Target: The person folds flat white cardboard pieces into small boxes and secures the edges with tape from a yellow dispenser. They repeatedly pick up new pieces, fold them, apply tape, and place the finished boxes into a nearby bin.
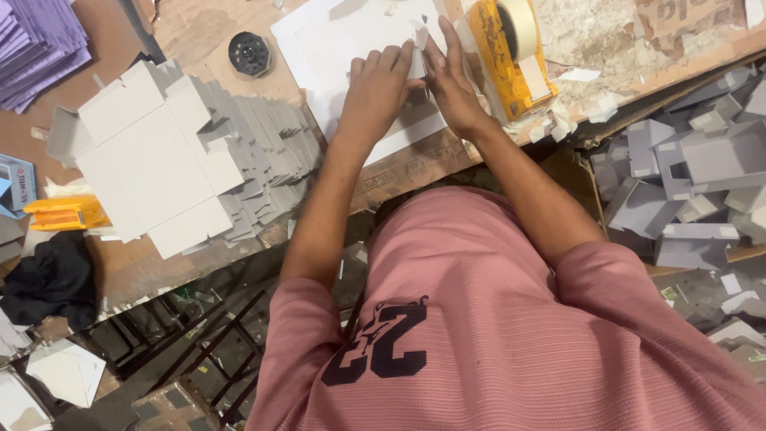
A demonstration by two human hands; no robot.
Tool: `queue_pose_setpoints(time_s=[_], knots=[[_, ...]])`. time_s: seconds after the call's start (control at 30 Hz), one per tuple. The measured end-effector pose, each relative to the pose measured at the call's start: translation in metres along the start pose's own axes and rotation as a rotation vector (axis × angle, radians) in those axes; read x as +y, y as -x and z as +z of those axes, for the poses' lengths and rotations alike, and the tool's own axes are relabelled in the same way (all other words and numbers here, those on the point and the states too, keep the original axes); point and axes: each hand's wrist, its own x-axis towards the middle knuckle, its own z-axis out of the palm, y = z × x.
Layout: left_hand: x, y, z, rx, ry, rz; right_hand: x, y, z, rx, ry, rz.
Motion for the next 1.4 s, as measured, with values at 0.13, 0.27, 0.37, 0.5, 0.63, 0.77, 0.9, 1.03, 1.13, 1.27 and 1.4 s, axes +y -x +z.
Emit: queue_pose_setpoints(time_s=[0.13,0.27,0.37,0.5,0.63,0.77,0.9,1.03,1.13,1.27,1.4], knots=[[0.001,-0.004,-0.005,-0.011,0.053,0.009,0.005,0.0,-0.003,0.02,0.034,-0.002],[-0.002,-0.004,-0.011,-0.055,0.28,-0.012,0.007,0.001,-0.005,0.016,-0.026,-0.016],[-0.001,-0.001,-0.012,-0.034,0.428,-0.017,0.008,0.004,-0.007,0.023,-0.124,-0.033],[0.006,0.002,-0.008,-0.024,0.346,-0.009,0.009,0.007,-0.012,0.14,-0.211,0.073],[0.011,0.004,-0.006,0.034,0.289,0.001,0.008,0.005,-0.017,0.153,-0.192,0.057],[0.011,0.004,-0.004,0.017,0.289,-0.107,-0.003,0.006,-0.014,0.255,-0.044,0.107],[-0.007,0.01,-0.005,0.132,0.568,-0.292,-0.026,0.012,-0.007,0.459,0.072,0.054],[-0.025,0.039,0.011,0.407,1.207,-0.342,-0.039,0.02,-0.001,0.327,0.066,-0.041],[-0.023,0.053,0.029,0.45,1.214,-0.471,-0.039,0.016,0.006,0.291,0.059,-0.047],[-0.014,0.062,0.022,0.468,1.143,-0.502,-0.026,0.009,0.022,0.327,0.213,-0.041],[-0.015,0.074,-0.02,0.215,0.604,-0.523,-0.009,0.025,0.036,0.247,0.165,-0.145]])
